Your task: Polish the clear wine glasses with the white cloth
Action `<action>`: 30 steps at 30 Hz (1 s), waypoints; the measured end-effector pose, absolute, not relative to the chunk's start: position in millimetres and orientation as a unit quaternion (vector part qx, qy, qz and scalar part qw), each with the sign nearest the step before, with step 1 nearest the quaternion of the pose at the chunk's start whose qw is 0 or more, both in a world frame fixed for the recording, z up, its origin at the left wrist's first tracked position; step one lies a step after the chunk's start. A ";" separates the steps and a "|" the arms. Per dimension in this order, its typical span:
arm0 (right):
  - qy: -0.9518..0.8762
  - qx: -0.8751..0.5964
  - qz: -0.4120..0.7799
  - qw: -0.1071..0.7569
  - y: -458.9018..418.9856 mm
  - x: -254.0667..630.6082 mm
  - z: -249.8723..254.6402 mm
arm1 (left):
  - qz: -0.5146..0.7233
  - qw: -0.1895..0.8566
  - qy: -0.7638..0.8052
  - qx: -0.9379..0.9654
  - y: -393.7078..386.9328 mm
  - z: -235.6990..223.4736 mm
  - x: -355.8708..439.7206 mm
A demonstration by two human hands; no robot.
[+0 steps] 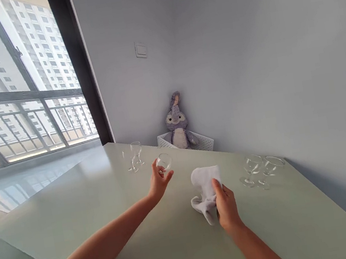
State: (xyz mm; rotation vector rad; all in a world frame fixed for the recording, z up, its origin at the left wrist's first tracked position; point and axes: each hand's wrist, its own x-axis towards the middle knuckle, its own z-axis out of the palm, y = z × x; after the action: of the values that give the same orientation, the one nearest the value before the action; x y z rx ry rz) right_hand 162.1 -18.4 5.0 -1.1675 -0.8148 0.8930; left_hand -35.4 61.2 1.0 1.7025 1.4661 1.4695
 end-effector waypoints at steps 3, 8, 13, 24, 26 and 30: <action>-0.321 -0.507 0.405 0.690 -18.1 167.5 14.8 | 0.479 0.199 0.505 0.690 47.2 -9.9 -6.4; -0.378 -0.544 0.316 0.679 -23.8 159.1 21.4 | 0.444 0.146 0.495 0.733 37.0 -33.1 7.3; -0.463 -0.538 0.326 0.625 -31.4 146.4 21.9 | 0.444 0.021 0.425 0.788 39.4 -39.9 2.3; -0.665 -0.479 0.304 0.486 -36.7 143.8 30.9 | 0.418 -0.014 0.418 0.807 41.5 -36.6 -4.4; -0.755 -0.485 0.167 0.407 -36.2 147.4 31.8 | 0.411 0.002 0.401 0.818 44.8 -38.9 -7.8; -0.831 -0.496 -0.063 0.243 -31.0 160.9 32.6 | 0.368 0.052 0.358 0.857 46.7 -39.4 -11.2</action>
State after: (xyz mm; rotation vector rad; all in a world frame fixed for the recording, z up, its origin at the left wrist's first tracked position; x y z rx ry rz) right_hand 160.9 -31.0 32.6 -1.3547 -2.2719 -0.1714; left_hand -11.2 46.7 -39.4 2.6059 1.0901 1.1186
